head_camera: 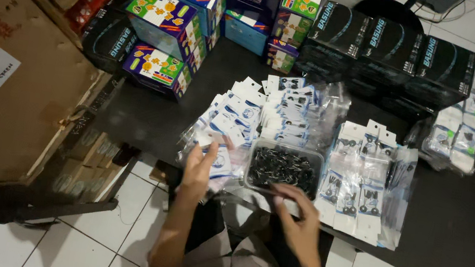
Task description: The person sits on the floor and repeatedly picks small black components from a plastic container, places them into clear plastic sleeves attached to white cardboard backings, and sets the completed packages aside on the table.
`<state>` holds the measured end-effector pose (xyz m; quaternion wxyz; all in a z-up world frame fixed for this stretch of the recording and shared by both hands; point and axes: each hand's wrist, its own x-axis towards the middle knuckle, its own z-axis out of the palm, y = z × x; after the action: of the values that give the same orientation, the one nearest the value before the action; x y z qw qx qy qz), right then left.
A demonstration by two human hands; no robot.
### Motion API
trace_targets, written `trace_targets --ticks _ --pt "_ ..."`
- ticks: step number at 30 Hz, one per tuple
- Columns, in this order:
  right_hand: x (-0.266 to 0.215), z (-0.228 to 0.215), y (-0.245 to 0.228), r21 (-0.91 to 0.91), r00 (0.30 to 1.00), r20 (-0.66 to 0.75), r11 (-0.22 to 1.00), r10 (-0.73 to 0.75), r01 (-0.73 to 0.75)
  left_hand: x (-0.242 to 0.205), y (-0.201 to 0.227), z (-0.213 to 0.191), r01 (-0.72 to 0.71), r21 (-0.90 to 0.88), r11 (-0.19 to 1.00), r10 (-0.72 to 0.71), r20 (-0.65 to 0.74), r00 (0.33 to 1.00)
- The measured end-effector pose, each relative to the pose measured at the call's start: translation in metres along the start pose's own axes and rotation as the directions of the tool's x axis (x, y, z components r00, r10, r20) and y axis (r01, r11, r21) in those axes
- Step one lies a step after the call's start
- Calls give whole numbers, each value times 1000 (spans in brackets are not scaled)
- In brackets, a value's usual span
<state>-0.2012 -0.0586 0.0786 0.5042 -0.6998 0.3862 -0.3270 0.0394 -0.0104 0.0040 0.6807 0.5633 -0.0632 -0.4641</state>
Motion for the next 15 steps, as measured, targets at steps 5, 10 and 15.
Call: trace_targets --ticks 5,10,15 --pt "7 32 -2 368 976 207 920 61 -136 -54 30 52 -78 -178 981 101 121 988" --pt "3 44 29 411 966 123 874 229 -260 -58 30 72 -351 -354 867 425 158 891" --pt "-3 37 43 511 964 96 819 248 -261 -70 41 90 -425 -421 801 483 37 875"
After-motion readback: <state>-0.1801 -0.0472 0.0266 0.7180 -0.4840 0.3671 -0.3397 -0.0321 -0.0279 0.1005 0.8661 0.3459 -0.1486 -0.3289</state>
